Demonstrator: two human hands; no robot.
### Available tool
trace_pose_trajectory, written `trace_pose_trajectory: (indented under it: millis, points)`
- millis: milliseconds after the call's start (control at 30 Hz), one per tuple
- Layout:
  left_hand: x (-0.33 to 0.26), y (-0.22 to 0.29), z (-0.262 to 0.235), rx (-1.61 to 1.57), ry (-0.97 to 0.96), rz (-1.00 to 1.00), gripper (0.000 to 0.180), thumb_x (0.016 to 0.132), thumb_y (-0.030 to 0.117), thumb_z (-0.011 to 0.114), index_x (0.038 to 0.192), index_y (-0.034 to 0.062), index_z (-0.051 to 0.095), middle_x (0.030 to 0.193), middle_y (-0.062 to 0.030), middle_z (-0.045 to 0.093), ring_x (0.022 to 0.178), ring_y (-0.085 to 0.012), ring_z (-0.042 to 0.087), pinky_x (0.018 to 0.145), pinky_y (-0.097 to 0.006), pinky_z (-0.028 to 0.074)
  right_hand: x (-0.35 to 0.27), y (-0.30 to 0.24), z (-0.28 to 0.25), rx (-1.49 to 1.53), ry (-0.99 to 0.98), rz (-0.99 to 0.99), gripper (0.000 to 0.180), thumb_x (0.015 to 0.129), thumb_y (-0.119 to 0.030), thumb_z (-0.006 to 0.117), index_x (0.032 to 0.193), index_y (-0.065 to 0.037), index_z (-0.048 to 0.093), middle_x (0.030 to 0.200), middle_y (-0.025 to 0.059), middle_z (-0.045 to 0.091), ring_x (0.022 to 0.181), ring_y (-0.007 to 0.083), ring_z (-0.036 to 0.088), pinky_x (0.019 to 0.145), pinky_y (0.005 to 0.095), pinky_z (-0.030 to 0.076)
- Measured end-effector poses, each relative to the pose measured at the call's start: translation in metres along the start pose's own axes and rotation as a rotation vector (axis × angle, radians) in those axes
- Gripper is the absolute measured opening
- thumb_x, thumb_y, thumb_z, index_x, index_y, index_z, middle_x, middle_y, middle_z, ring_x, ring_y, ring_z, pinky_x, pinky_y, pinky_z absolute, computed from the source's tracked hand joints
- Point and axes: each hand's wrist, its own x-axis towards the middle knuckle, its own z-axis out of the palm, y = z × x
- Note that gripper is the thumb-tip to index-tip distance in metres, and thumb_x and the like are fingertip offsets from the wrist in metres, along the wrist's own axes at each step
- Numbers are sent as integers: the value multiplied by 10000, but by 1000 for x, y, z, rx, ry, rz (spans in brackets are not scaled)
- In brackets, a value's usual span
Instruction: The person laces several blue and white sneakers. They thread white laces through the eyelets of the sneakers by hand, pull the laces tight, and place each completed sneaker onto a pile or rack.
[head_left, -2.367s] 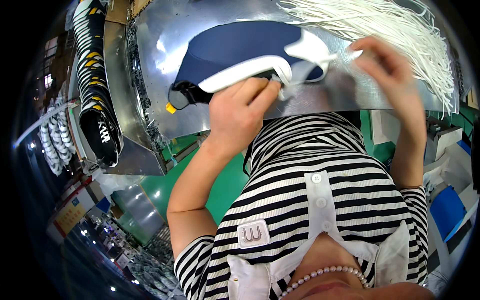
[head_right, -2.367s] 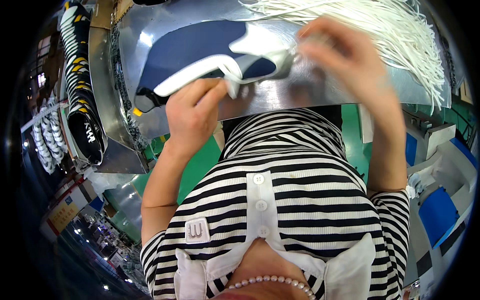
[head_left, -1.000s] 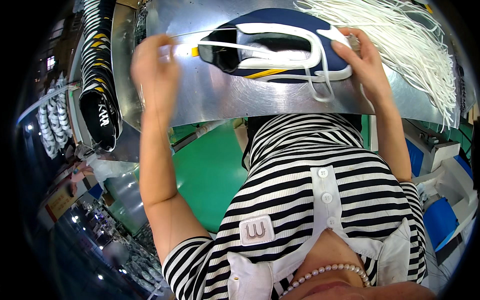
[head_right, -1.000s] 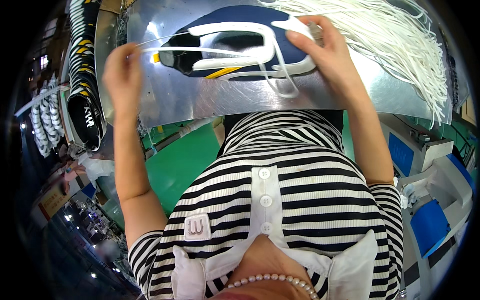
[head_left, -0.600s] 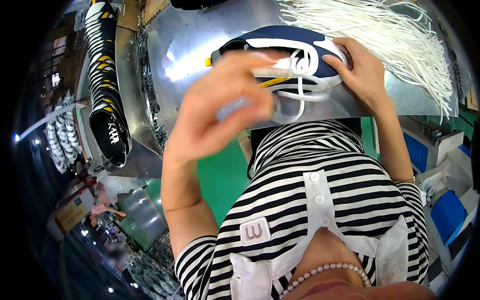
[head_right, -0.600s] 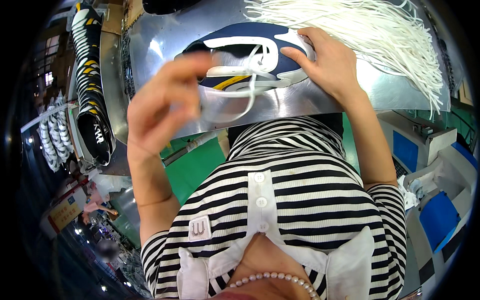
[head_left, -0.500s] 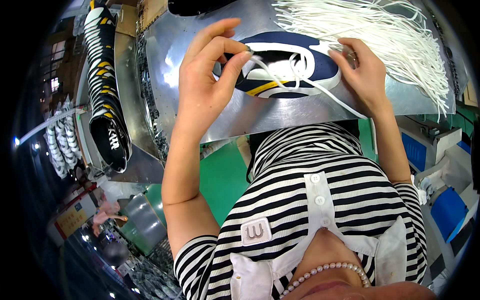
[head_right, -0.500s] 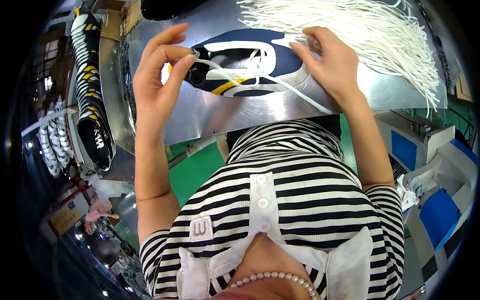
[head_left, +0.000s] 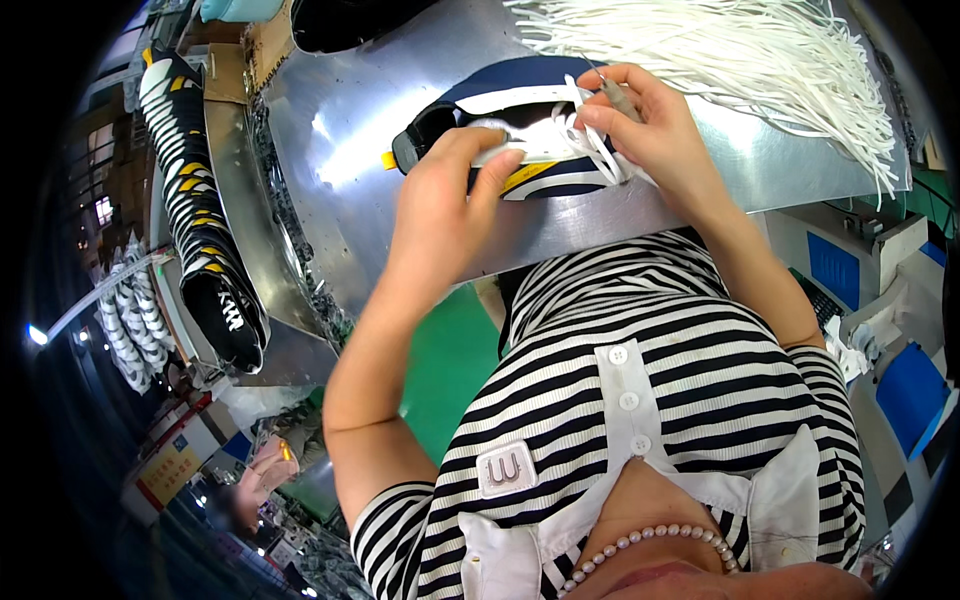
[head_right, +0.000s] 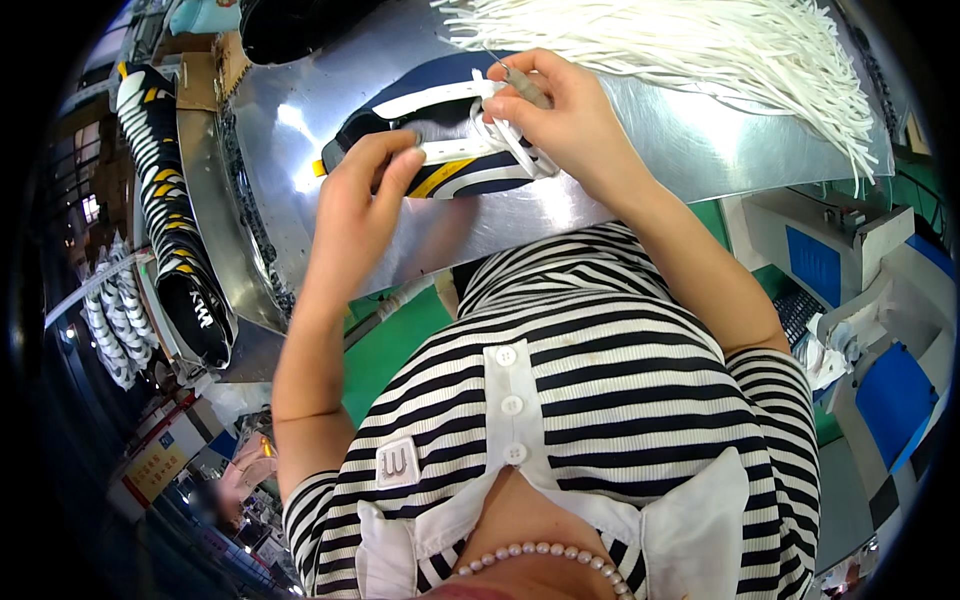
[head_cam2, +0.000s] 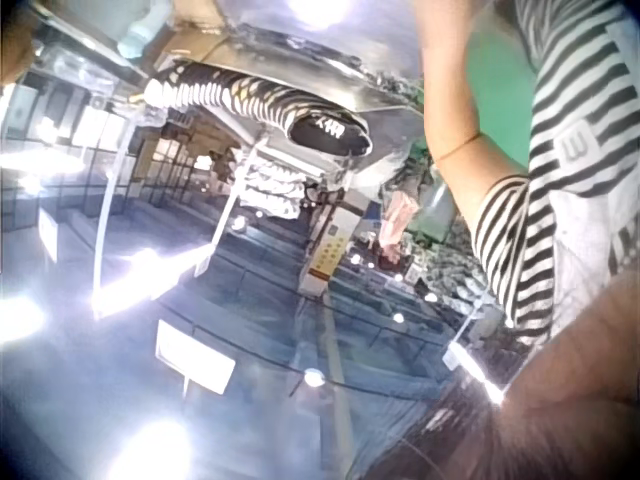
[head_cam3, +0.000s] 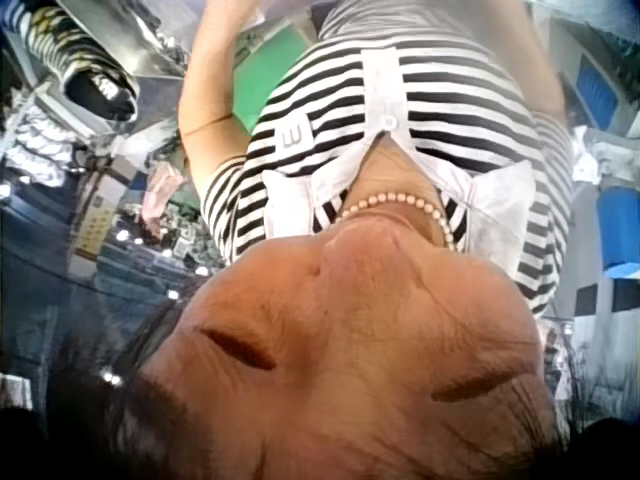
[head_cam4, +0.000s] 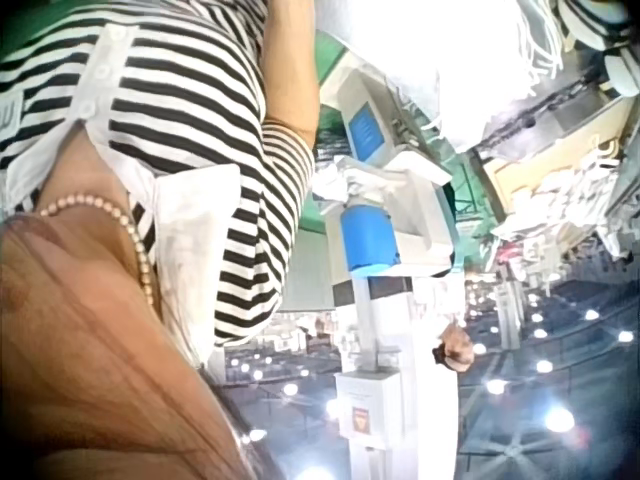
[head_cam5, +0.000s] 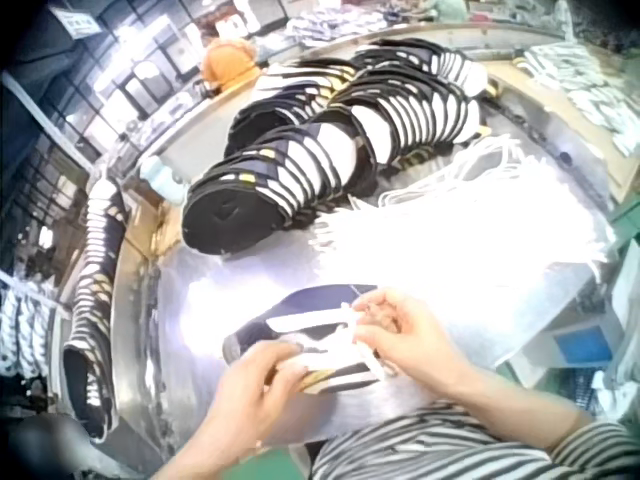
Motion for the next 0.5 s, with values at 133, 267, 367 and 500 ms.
trace_pose_trajectory:
  millis: [133, 267, 367, 500]
  points:
    - [35, -13, 16, -845, -367, -694, 543, 898, 532, 636, 1068, 17, 670, 936, -70, 678, 840, -151, 625, 781, -271, 500, 6, 13, 4, -149, -8, -61, 361, 831, -186, 707, 1129, -15, 598, 902, 109, 716, 796, 139, 665, 713, 276, 506]
    - [36, -3, 38, -769, -220, -640, 382, 899, 421, 675, 942, 42, 681, 794, -23, 653, 676, -91, 573, 622, -224, 479, 6, 11, 5, -342, 28, -85, 402, 802, -200, 728, 1143, -36, 593, 898, 121, 708, 777, 205, 667, 712, 316, 508]
    - [26, 4, 49, -691, 14, -494, 205, 895, 218, 691, 961, 24, 683, 812, -23, 672, 667, -91, 592, 633, -224, 488, 2, 3, 5, -394, -12, -46, 399, 812, -192, 718, 1147, -27, 578, 908, 134, 695, 785, 230, 658, 725, 330, 506]
    - [19, -2, 59, -705, 123, -343, 191, 890, 159, 692, 1006, 6, 687, 872, -38, 700, 783, -115, 656, 693, -246, 516, -3, 4, 5, -421, -2, -177, 331, 846, -201, 696, 1098, -25, 574, 870, 124, 686, 747, 238, 645, 692, 331, 497]
